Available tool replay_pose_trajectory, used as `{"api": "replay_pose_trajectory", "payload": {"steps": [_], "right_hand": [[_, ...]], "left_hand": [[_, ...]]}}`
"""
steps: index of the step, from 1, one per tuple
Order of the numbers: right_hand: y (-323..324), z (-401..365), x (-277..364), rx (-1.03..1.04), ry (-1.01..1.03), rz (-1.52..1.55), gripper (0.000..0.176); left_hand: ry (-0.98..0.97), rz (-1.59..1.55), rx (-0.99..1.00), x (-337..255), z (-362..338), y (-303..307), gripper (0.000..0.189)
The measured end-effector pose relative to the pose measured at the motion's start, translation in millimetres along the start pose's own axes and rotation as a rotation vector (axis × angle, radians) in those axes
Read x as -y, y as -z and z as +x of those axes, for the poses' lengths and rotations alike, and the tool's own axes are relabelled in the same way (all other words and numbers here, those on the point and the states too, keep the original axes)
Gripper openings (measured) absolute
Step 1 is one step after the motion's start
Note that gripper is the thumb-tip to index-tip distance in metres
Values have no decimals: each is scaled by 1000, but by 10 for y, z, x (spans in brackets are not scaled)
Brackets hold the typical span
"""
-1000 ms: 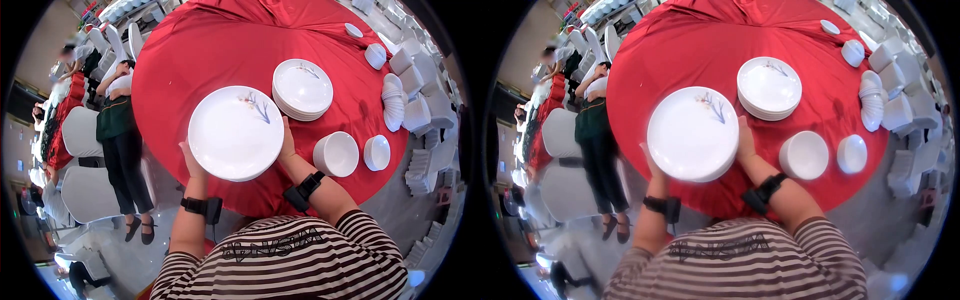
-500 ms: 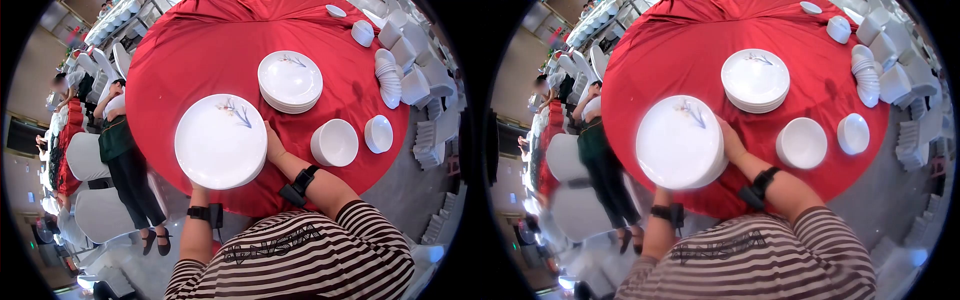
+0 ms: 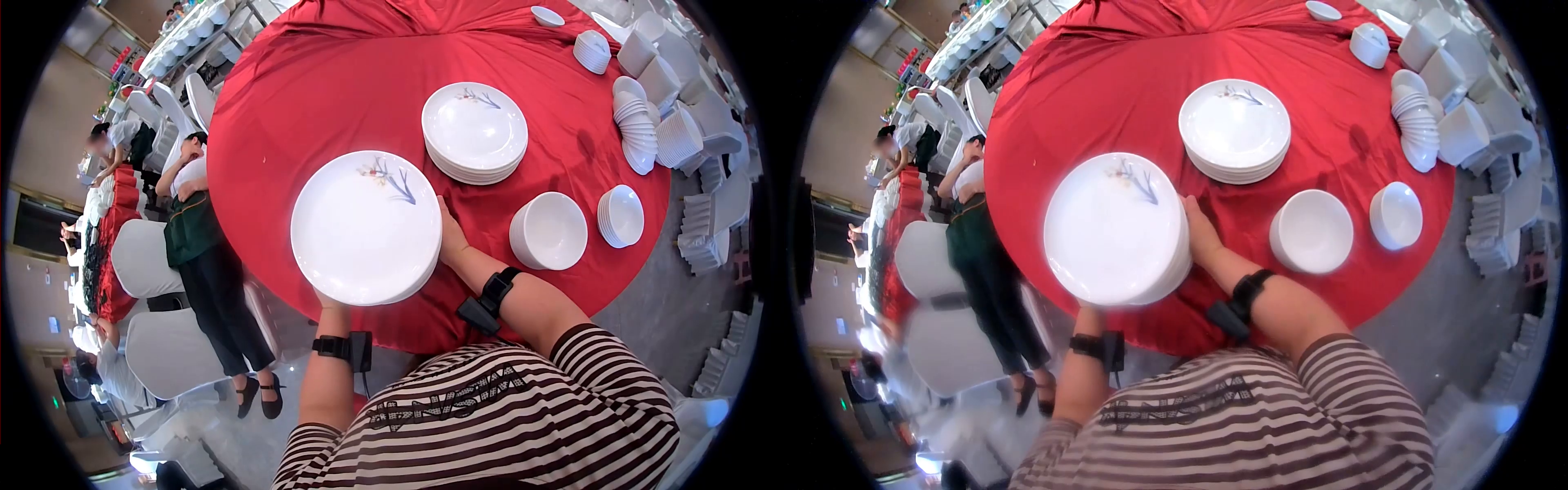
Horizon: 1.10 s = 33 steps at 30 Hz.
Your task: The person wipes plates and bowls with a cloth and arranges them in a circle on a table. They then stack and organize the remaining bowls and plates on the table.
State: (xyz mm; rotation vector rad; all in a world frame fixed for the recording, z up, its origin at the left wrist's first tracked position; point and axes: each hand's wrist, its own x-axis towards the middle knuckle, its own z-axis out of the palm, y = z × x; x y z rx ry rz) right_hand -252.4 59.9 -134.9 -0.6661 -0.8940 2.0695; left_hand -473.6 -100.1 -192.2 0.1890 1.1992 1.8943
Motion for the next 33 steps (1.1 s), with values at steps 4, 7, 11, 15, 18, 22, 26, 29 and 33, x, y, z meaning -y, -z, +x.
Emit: {"api": "replay_pose_trajectory", "payload": {"steps": [4, 7, 11, 15, 18, 22, 26, 29, 33], "right_hand": [[-64, -51, 64, 30, 122, -342, 48], [-126, -114, 197, 9, 129, -549, 48], [-313, -237, 547, 53, 68, -448, 49], [-331, -260, 520, -114, 94, 177, 52], [-394, -220, 445, -72, 105, 243, 47], [-564, -330, 626, -101, 61, 268, 40], [-574, -321, 545, -142, 40, 258, 39], [-448, -208, 326, -154, 116, 213, 40], [-454, -209, 302, -185, 152, 173, 40]], "left_hand": [[-73, 38, 91, -198, -135, -285, 35], [-121, 125, 134, -204, -133, -284, 35], [-122, 45, 171, -225, 113, -13, 55], [19, -100, 205, -891, -334, -904, 62], [11, 22, 234, -856, -173, -753, 70], [20, 150, 119, -548, -23, -549, 70], [30, 158, 97, -374, 42, -358, 70], [25, 161, 86, -342, 57, -306, 70], [5, 178, 84, -332, 52, -278, 70]]}}
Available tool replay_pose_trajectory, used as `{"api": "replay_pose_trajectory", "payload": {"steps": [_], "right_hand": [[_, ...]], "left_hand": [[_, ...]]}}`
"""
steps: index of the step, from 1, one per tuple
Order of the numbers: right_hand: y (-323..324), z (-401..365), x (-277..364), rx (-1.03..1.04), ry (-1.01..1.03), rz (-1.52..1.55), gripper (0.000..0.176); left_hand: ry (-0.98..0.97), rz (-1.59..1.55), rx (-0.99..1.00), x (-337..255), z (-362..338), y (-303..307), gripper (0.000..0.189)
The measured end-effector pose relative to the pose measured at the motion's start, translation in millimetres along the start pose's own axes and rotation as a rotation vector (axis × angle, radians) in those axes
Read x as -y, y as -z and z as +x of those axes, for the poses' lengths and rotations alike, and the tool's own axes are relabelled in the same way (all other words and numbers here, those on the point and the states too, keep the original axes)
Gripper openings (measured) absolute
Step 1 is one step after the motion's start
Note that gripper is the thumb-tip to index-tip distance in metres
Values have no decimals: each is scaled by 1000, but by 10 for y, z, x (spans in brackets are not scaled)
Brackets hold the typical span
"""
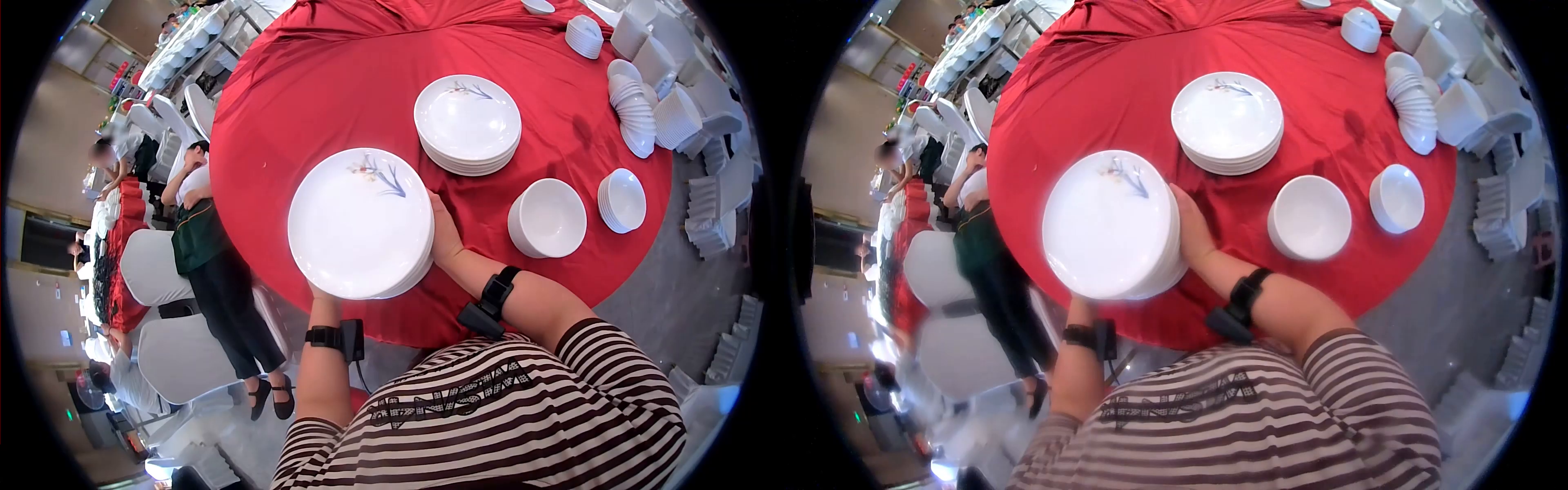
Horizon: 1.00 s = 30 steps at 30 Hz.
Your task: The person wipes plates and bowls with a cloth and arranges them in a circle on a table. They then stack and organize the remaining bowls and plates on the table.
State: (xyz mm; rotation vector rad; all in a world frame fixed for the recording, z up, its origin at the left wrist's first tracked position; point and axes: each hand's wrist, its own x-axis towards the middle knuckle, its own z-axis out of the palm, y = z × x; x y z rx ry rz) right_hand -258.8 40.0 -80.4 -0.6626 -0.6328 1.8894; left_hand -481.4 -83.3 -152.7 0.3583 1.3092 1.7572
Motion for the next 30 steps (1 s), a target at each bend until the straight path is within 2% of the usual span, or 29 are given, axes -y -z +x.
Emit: {"api": "replay_pose_trajectory", "payload": {"steps": [3, 5, 8, 9, 11, 12, 14, 16, 17, 18, 20, 22, 24, 27, 30], "right_hand": [[-20, -35, 75, 14, 26, -196, 38], [93, 37, -37, 34, 6, -203, 39], [112, 64, 4, 22, 108, -265, 41], [97, 54, 62, 7, 163, -293, 42], [-7, 44, 384, 167, 160, -292, 53], [-62, 16, 521, 245, 152, -293, 59], [-215, -31, 633, 333, 79, -305, 56], [-303, -20, 615, 376, 53, -332, 53], [-299, -20, 595, 365, 66, -357, 52], [-309, -21, 591, 351, 81, -382, 51], [-327, -47, 602, 359, 59, -324, 50], [-333, -71, 602, 352, 50, -290, 51], [-333, -71, 588, 336, 58, -279, 51], [-329, -78, 591, 381, 139, -340, 51], [-354, -106, 611, 376, 135, -329, 50]], "left_hand": [[-26, 28, 6, 0, 13, -18, 71], [-64, 70, 11, 4, 30, -13, 71], [-131, 99, 18, -91, -16, -56, 71], [-129, -20, 56, -296, -149, -255, 70], [-112, -256, 130, -719, -413, -662, 69], [-162, -223, 189, -806, -461, -730, 66], [-277, -153, 305, -938, -486, -788, 59], [-421, 139, 192, -995, -486, -889, 56], [-628, 588, 172, -1042, -540, -934, 57], [-858, 1010, 69, -1158, -631, -1074, 60], [-617, 888, 82, -1020, -516, -833, 56], [-465, 688, 88, -995, -521, -812, 53], [-402, 416, 83, -971, -559, -886, 51], [-431, 263, 136, -1011, -593, -999, 52], [-430, 167, 144, -1004, -584, -1036, 53]]}}
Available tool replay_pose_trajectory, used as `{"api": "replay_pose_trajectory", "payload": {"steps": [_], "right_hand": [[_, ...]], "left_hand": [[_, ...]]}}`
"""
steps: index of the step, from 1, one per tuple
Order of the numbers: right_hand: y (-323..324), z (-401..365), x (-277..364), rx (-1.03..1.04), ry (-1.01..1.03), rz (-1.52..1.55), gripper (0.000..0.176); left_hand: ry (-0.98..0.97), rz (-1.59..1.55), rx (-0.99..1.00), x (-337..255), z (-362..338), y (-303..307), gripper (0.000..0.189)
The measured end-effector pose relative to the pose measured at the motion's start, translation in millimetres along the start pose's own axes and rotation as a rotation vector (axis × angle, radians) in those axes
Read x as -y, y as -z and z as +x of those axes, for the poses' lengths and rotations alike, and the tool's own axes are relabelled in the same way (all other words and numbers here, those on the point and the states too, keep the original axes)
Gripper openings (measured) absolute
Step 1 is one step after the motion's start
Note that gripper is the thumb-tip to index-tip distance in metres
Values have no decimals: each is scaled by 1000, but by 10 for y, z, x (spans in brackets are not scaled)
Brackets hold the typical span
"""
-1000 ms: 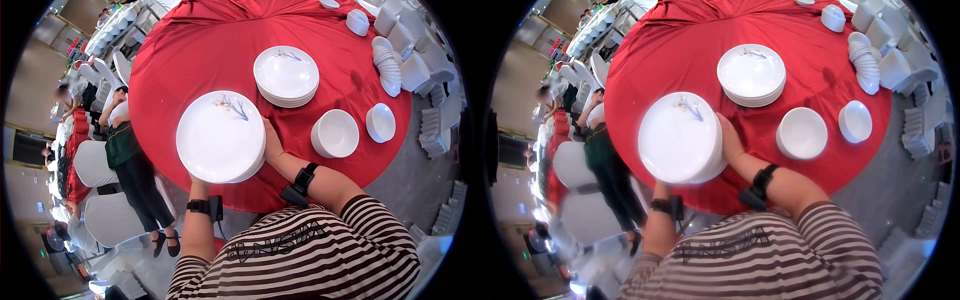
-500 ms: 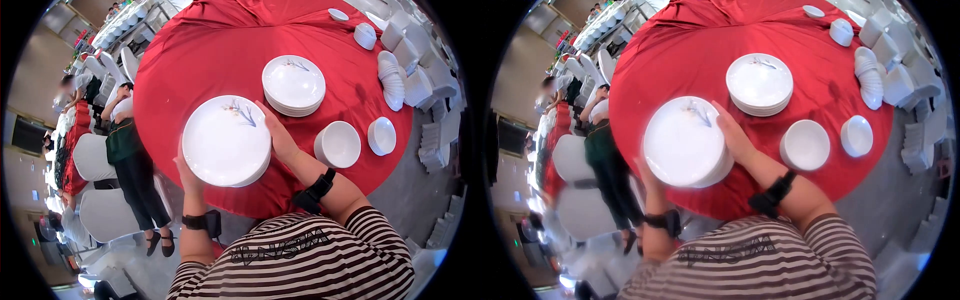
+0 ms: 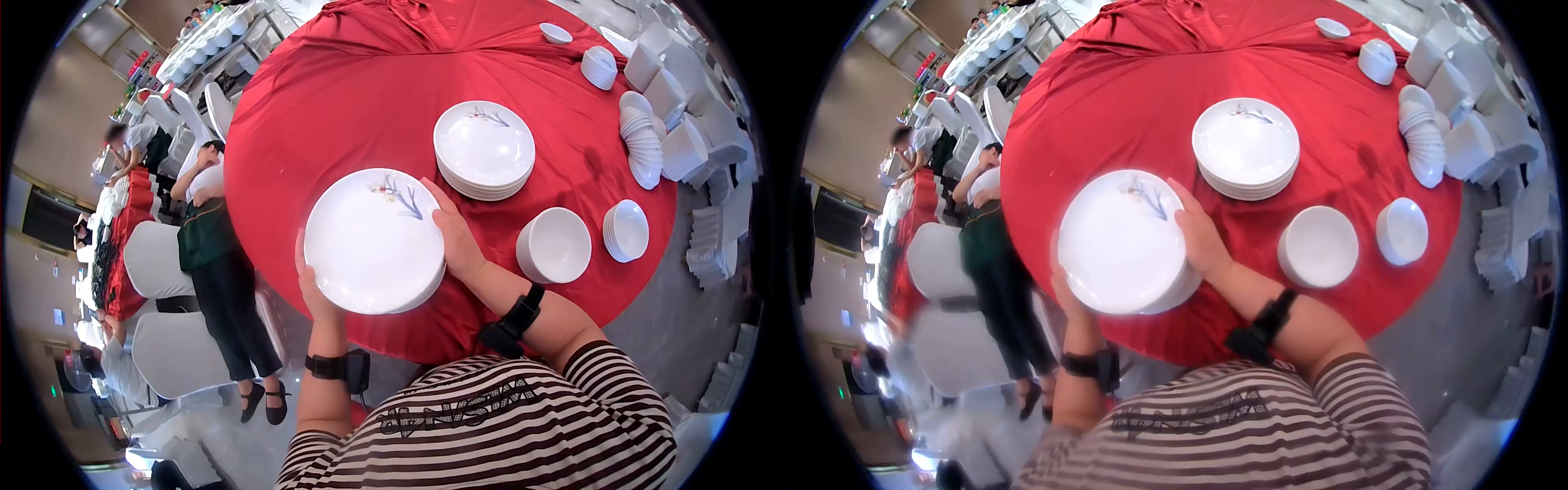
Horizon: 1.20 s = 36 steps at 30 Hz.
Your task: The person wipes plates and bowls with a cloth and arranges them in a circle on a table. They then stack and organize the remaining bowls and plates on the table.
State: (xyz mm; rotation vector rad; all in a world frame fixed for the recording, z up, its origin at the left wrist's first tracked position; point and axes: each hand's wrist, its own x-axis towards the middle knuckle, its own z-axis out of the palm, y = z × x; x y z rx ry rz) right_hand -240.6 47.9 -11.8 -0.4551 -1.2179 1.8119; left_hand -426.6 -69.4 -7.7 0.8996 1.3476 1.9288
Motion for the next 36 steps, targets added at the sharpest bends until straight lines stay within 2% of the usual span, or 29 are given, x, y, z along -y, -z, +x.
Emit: {"api": "replay_pose_trajectory", "payload": {"steps": [3, 5, 6, 8, 9, 11, 12, 13, 14, 15, 17, 18, 19, 21, 22, 23, 24, 25, 27, 31, 33, 36], "right_hand": [[11, -2, -15, -1, 17, -48, 50], [38, 16, -134, -2, 28, -19, 49], [53, 12, -152, -13, 38, -10, 49], [26, -12, -87, -54, 106, -256, 46], [56, -23, -130, -92, 149, -399, 45], [7, -148, -62, -139, -9, -189, 44], [64, -229, -51, -106, -11, -198, 46], [76, -341, 73, -82, -38, -109, 45], [130, -509, 374, 37, -79, -304, 43], [272, -732, 711, 153, -129, -501, 41], [475, -979, 1055, 216, -104, -556, 33], [583, -1105, 1199, 214, -90, -556, 32], [710, -1232, 1278, 99, -123, -502, 30], [993, -1464, 1454, -195, -74, -694, 25], [1122, -1546, 1500, -354, -57, -540, 24], [1317, -1627, 1486, -487, 12, -550, 23], [1451, -1703, 1534, -592, 54, -563, 23], [1579, -1781, 1575, -662, 26, -543, 23], [1816, -1921, 1618, -794, -29, -494, 23], [2299, -2204, 1509, -768, -130, -626, 25], [2574, -2371, 1433, -768, -121, -677, 27], [2910, -2613, 1492, -838, -102, -581, 27]], "left_hand": [[17, -24, 31, 17, -13, 45, 51], [-65, 396, 39, 86, -3, 180, 51], [-51, 329, 26, 105, -4, 214, 50], [-27, 193, -1, 153, 11, 274, 49], [65, -57, -36, 149, 14, 239, 49], [36, 58, -31, -27, 8, 77, 47], [-276, 648, 30, -103, -34, 141, 45], [-385, 754, 28, -175, -99, 203, 43], [-496, 860, 13, -248, -167, 267, 42], [-360, 493, -53, -307, -208, 215, 40], [-319, 407, -292, -601, -317, 29, 37], [-550, 842, -244, -746, -372, 43, 36], [-725, 828, -130, -797, -364, 116, 35], [-863, 914, -27, -969, -441, -93, 33], [-859, 850, 76, -988, -476, -203, 32], [-855, 784, 177, -991, -513, -317, 31], [-847, 718, 278, -980, -566, -422, 31], [-824, 824, 308, -940, -643, -508, 30], [-567, 584, 674, -792, -717, -848, 24], [-183, 750, 1187, -34, -920, -1385, 35], [-63, 932, 1248, 409, -1108, -1437, 38], [-217, 1327, 1231, 624, -1346, -1353, 41]]}}
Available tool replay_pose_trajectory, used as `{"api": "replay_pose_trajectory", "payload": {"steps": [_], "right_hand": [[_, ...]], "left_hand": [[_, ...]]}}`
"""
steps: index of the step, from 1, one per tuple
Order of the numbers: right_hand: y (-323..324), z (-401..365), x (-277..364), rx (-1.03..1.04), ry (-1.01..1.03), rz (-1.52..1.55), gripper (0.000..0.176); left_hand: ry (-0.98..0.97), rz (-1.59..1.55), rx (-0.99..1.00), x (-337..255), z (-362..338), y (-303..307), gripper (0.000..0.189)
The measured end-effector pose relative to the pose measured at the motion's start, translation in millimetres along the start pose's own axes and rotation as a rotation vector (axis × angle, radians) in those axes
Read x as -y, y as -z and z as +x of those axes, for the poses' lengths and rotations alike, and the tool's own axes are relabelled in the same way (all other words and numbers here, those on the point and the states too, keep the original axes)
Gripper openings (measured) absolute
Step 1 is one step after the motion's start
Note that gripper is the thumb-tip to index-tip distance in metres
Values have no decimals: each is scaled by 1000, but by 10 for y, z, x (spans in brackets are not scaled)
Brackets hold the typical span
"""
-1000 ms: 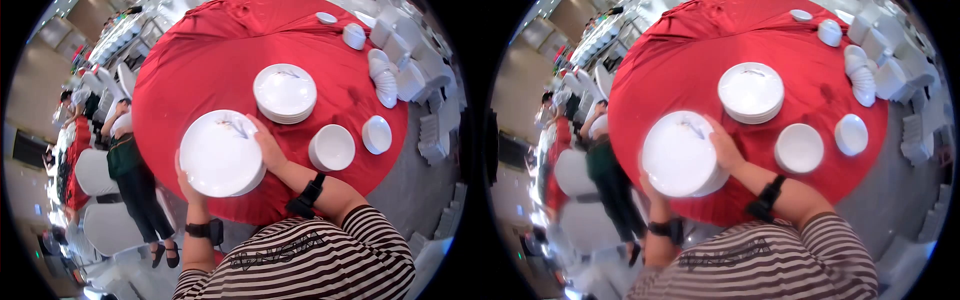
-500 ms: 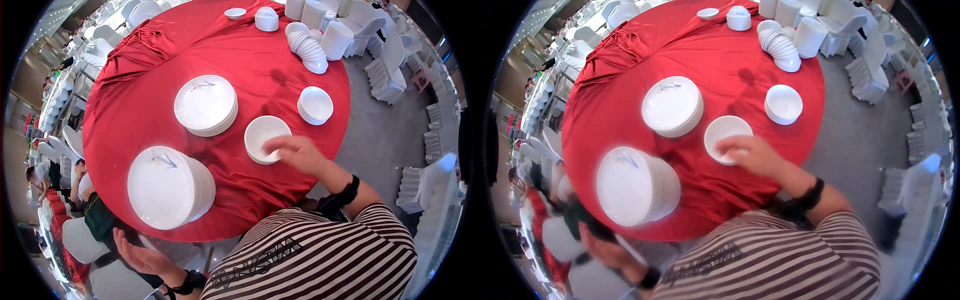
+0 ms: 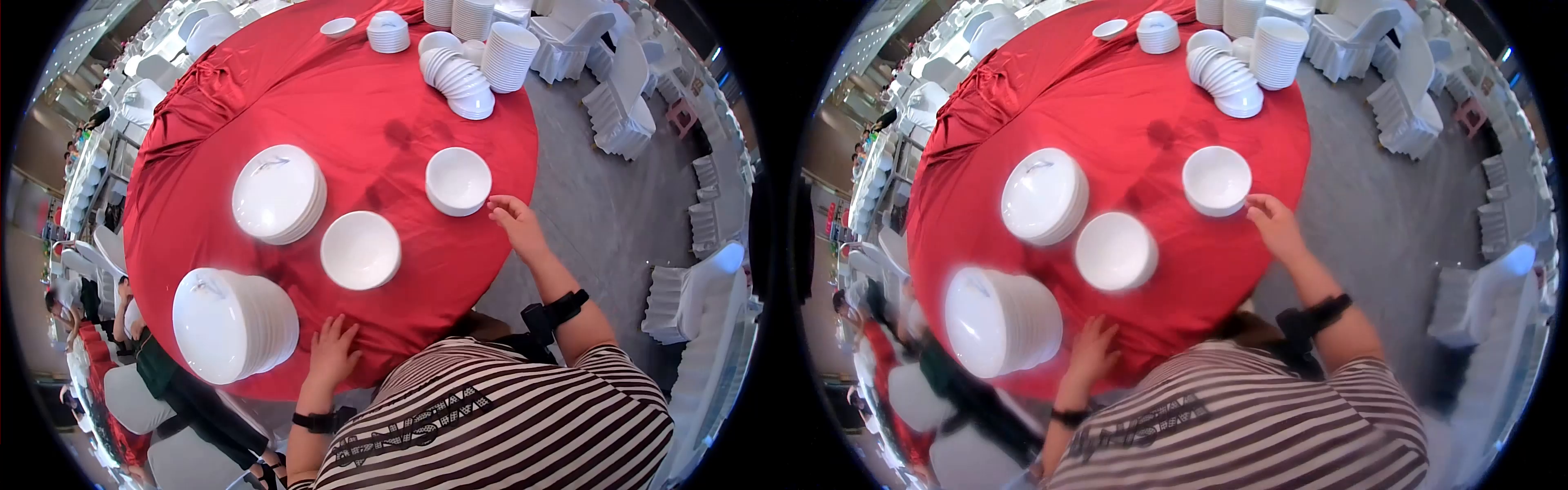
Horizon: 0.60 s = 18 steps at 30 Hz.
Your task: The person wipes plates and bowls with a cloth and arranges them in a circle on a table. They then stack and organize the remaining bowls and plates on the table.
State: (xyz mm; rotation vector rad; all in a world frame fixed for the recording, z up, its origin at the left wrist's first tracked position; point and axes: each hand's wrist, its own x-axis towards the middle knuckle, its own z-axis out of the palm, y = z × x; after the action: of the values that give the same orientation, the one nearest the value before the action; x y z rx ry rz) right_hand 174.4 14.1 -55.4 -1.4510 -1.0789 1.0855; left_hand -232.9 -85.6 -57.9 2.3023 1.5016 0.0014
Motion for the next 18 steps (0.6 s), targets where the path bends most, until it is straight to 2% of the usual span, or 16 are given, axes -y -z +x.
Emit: {"api": "replay_pose_trajectory", "payload": {"steps": [4, 8, 11, 13, 17, 18], "right_hand": [[511, 182, -64, -36, -151, 55, 30], [748, 480, -19, 80, -315, 46, 48], [549, 707, -4, 178, -421, 36, 61], [350, 878, 51, 261, -478, 20, 67], [67, 1098, 28, 485, -535, 18, 60], [56, 1119, 25, 472, -562, 37, 57]], "left_hand": [[209, -186, -157, -99, -7, -115, 40], [355, -275, -374, -393, 100, -159, 33], [436, -430, -439, -683, 222, -87, 33], [452, -400, -471, -849, 256, -56, 32], [477, -428, -523, -1028, 222, 61, 31], [484, -448, -540, -1056, 196, 84, 30]]}}
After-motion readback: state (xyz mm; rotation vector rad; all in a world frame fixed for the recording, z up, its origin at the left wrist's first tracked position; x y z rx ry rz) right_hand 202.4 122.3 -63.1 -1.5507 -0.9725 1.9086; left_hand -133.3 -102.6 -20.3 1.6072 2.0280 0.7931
